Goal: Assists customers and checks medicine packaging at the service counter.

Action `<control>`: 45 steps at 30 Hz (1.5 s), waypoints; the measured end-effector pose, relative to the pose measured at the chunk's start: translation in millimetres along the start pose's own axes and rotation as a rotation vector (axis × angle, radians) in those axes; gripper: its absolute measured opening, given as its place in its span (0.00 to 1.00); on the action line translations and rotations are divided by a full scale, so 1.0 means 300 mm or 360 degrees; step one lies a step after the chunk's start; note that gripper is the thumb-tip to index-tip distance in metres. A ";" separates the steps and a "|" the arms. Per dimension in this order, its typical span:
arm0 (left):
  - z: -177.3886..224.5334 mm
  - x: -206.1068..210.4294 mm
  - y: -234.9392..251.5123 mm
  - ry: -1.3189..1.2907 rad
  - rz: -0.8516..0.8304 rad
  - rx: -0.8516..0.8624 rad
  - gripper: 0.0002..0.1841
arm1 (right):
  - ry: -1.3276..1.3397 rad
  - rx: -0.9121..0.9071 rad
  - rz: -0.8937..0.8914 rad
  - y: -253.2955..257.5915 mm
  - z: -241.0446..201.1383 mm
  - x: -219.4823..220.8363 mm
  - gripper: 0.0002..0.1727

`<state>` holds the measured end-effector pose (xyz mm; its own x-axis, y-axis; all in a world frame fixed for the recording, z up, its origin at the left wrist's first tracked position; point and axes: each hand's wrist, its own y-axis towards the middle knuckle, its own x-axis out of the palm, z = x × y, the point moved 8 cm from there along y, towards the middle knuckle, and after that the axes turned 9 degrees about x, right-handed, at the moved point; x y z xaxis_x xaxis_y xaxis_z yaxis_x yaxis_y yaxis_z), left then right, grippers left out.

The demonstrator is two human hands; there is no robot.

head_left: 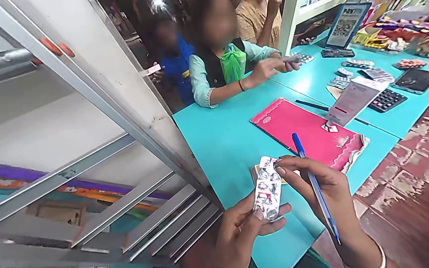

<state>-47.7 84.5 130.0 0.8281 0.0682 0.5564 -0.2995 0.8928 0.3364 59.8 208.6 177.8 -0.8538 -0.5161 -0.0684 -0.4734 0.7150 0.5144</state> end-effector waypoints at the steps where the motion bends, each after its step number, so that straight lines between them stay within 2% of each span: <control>1: 0.001 0.001 0.004 0.0048 0.0030 0.0026 0.21 | 0.0001 -0.0017 0.0011 0.002 0.001 -0.005 0.09; 3: 0.001 0.002 0.011 0.0119 0.0069 0.0085 0.20 | 0.0013 -0.0098 -0.0009 0.005 -0.002 -0.021 0.13; 6: -0.003 -0.002 0.023 0.0152 0.0099 0.0110 0.20 | 0.0111 -0.0231 0.0024 0.005 -0.007 -0.082 0.26; 9: -0.007 -0.009 0.035 0.0193 0.0113 0.0128 0.20 | 0.0471 -0.0101 0.0027 -0.001 -0.009 -0.115 0.38; 11: -0.010 -0.010 0.044 0.0230 0.0139 0.0134 0.19 | 0.0580 0.0006 -0.0084 -0.016 -0.006 -0.096 0.34; 14: -0.015 -0.014 0.059 0.0277 0.0146 0.0144 0.20 | 0.0579 0.0093 -0.0253 -0.044 -0.004 -0.041 0.17; 16: -0.016 -0.016 0.064 0.0292 0.0153 0.0150 0.19 | 0.0549 0.0066 -0.0332 -0.050 0.000 -0.024 0.14; 19: -0.018 -0.015 0.074 0.0198 0.0151 0.0141 0.20 | 0.0526 0.0002 -0.0219 -0.041 0.011 -0.063 0.09; 23: -0.025 -0.010 0.089 0.0111 0.0106 0.0134 0.19 | 0.0450 -0.0024 -0.0239 -0.028 -0.002 -0.124 0.16; 25: -0.030 -0.010 0.094 0.0040 0.0071 0.0116 0.20 | 0.0384 0.0047 -0.0183 -0.041 -0.012 -0.147 0.17; 26: -0.031 -0.009 0.096 0.0007 0.0050 0.0098 0.20 | 0.0354 0.0147 -0.0162 -0.053 -0.019 -0.152 0.21; 28: -0.031 -0.007 0.096 -0.0043 0.0038 0.0047 0.20 | 0.0303 0.0333 -0.0153 -0.070 -0.042 -0.154 0.36; 29: -0.030 -0.005 0.096 -0.0068 0.0027 0.0026 0.20 | 0.0247 0.0336 -0.0131 -0.075 -0.051 -0.163 0.36; 31: -0.027 0.000 0.094 -0.0112 -0.0004 0.0006 0.19 | 0.0263 0.0182 -0.0101 -0.075 -0.069 -0.198 0.22; 32: -0.025 0.003 0.092 -0.0128 -0.0020 0.0000 0.19 | 0.0318 0.0126 -0.0146 -0.072 -0.085 -0.208 0.19; 34: -0.020 0.007 0.090 -0.0141 -0.0043 -0.0007 0.19 | 0.0475 0.0108 -0.0368 -0.080 -0.133 -0.194 0.20; 36: -0.013 0.010 0.089 -0.0142 -0.0066 0.0002 0.19 | 0.0688 0.0092 -0.0434 -0.092 -0.192 -0.161 0.26; 38: -0.010 0.013 0.089 -0.0115 -0.0069 0.0011 0.20 | 0.0742 -0.0032 -0.0291 -0.098 -0.225 -0.154 0.24; 40: -0.009 0.015 0.087 -0.0078 -0.0056 0.0022 0.19 | 0.0682 -0.0152 -0.0237 -0.092 -0.220 -0.149 0.13; 41: -0.009 0.015 0.088 -0.0073 -0.0048 0.0026 0.19 | 0.0683 -0.0155 -0.0258 -0.089 -0.206 -0.140 0.14; 43: -0.010 0.018 0.093 -0.0089 -0.0074 0.0035 0.19 | 0.0854 -0.0067 -0.0329 -0.080 -0.163 -0.108 0.27; 45: -0.009 0.021 0.096 -0.0078 -0.0081 0.0051 0.19 | 0.0955 -0.0018 -0.0341 -0.073 -0.115 -0.082 0.31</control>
<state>-49.9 111.8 140.9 0.8185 0.0005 0.5745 -0.2733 0.8799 0.3886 98.6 189.3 197.7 -0.4691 -0.8237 0.3186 -0.6150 0.5635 0.5515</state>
